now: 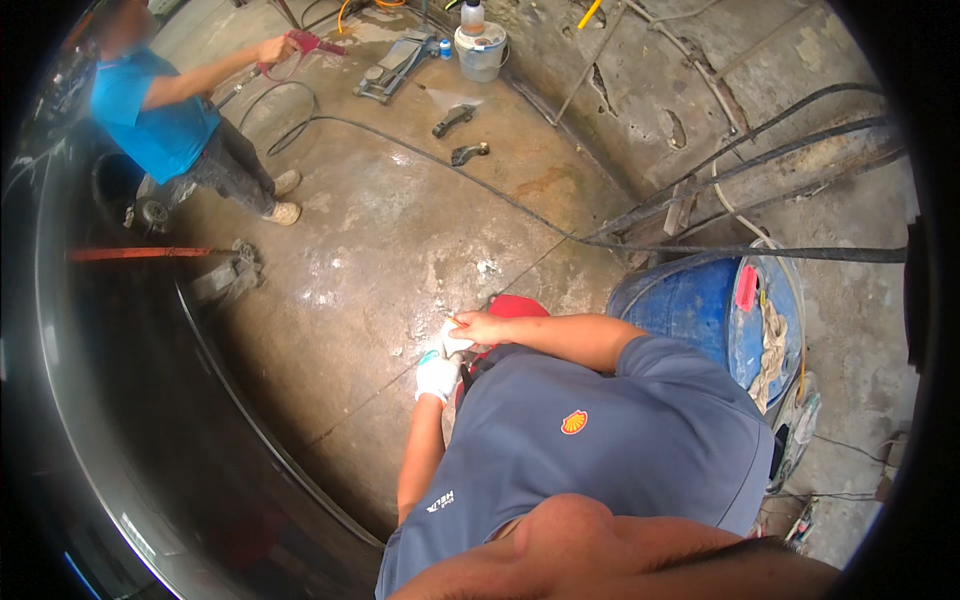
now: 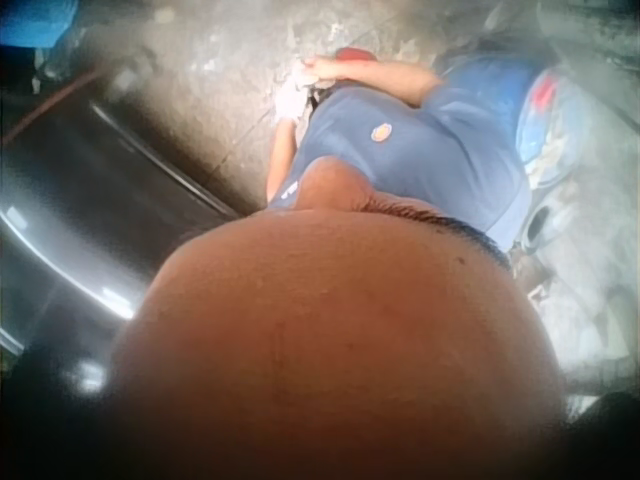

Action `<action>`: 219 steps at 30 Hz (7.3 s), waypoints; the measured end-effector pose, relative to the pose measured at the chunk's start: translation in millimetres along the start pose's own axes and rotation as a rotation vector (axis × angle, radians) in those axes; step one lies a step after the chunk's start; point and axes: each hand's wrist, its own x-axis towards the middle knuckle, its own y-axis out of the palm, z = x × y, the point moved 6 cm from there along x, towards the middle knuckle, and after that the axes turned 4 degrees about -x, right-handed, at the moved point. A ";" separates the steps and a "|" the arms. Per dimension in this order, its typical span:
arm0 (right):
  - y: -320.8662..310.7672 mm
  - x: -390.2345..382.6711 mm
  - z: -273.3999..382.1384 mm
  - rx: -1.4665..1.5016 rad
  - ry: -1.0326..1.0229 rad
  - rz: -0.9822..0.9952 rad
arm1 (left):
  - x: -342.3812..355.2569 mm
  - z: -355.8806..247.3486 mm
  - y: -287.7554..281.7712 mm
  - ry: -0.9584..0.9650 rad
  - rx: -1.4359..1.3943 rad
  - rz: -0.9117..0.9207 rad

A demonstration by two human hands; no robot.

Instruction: The person handles a small black component with wires, then places it on a disassembled engine block. They put on gloves, walk through the garage, and pick up a metal part from the floor. The person returns to the engine block and uses a wrench on it.

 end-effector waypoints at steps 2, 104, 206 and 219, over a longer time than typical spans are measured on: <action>-12.1 10.4 3.3 -0.047 -0.034 -0.058 | 6.8 -13.8 -8.7 -0.024 -0.022 0.031; -411.2 74.8 -4.6 0.700 0.194 -0.771 | 408.2 -134.5 -39.5 0.462 0.199 0.428; -828.7 791.8 -314.6 -1.328 0.396 0.022 | 1335.9 23.5 218.4 -0.118 0.400 0.258; -861.4 519.6 -123.7 -0.423 1.210 -0.330 | 1024.0 20.3 -24.8 -0.796 -0.220 0.051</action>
